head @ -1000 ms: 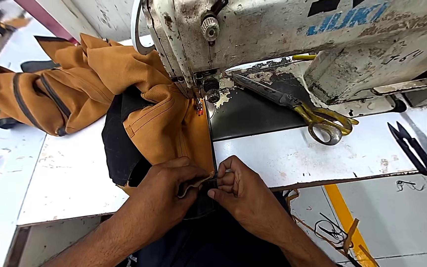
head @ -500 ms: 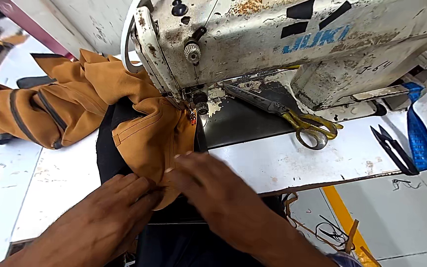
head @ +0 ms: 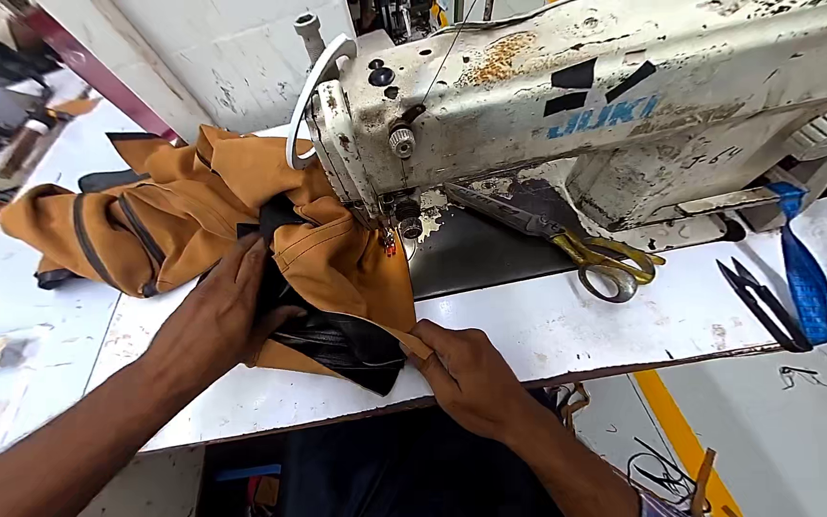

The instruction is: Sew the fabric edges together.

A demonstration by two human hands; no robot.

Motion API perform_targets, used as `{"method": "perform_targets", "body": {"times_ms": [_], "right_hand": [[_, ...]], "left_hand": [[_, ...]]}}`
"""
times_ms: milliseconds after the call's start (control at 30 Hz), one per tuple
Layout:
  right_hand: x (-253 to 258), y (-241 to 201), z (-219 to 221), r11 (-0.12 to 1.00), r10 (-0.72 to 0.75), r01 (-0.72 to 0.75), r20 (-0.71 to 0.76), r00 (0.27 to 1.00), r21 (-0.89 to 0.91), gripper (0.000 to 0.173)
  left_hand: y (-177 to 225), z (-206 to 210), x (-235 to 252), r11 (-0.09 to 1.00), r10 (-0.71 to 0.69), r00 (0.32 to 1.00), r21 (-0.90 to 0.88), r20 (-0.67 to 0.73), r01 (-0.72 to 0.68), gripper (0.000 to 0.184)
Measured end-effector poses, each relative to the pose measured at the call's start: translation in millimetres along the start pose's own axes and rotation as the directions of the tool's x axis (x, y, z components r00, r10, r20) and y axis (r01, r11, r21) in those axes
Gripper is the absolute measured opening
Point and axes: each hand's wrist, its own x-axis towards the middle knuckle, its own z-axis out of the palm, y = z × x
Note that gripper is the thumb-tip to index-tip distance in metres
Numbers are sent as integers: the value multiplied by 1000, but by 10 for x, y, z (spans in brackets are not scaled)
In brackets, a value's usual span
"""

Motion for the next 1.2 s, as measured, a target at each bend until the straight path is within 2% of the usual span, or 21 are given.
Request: {"method": "perform_targets", "body": {"times_ms": [67,167,267,333,433,567,633,700,733,833,867,900,933,967,1033,1067,1100,1133,1200], "right_hand": [[10,9,-4,1000,-6,6,24,1000,15,30],[9,14,-6,999,-11,10,57,998,31,31],[6,38,-12,999,-32,29,81,996,40,32],[3,48,-2,998,-47,42,93,995,55,31],[6,34,17,996,-64,60,77,995,59,29],[1,44,123,978,-205,208,93,974,-25,31],[12,39,161,954,-262,278,135,955,-113,32],[9,33,171,936,-280,307,165,946,-172,32],[-1,42,174,930,-283,313,171,944,-191,31],[-19,54,203,909,-289,334,200,936,-248,28],[-13,56,214,905,-294,340,199,935,-257,28],[-9,58,217,904,-296,339,191,936,-259,27],[-16,53,216,906,-292,332,183,939,-261,26],[-26,38,204,911,-279,320,182,943,-259,25],[-36,-16,129,940,-216,268,239,947,-214,26],[-35,-33,111,954,-177,230,261,949,-191,29],[-32,-24,138,934,-206,267,251,946,-238,28],[-31,2,172,905,-241,307,238,941,-294,25],[-29,30,201,882,-277,341,226,934,-326,26]], "left_hand": [[-131,124,110,996,85,988,24,-132,-82,73],[-223,268,312,993,89,972,97,-217,-69,72],[-170,357,510,997,67,953,56,-296,-53,53],[-154,355,550,996,93,940,15,-330,-93,41],[-225,143,424,972,233,927,37,-294,-233,25],[-372,-527,-64,848,521,838,212,-161,-486,21],[-195,-790,-355,810,578,815,155,-44,-566,23],[99,-953,-523,811,573,806,39,151,-584,20],[217,-940,-574,831,526,809,44,262,-554,16],[513,-711,-669,926,225,860,175,457,-335,12],[669,-764,-633,950,154,847,161,509,-269,16],[864,-891,-546,974,140,820,70,556,-213,22],[1066,-1012,-430,980,195,803,-79,563,-183,28],[1239,-1055,-308,952,295,805,-231,514,-201,29],[1396,-844,-56,845,449,823,-463,348,-266,32],[1358,-636,59,855,421,852,-450,311,-259,35],[1234,-410,173,908,344,895,-342,284,-240,38],[1031,-208,290,962,247,927,-187,281,-200,48],[541,65,506,987,88,951,104,296,-124,72]]}}
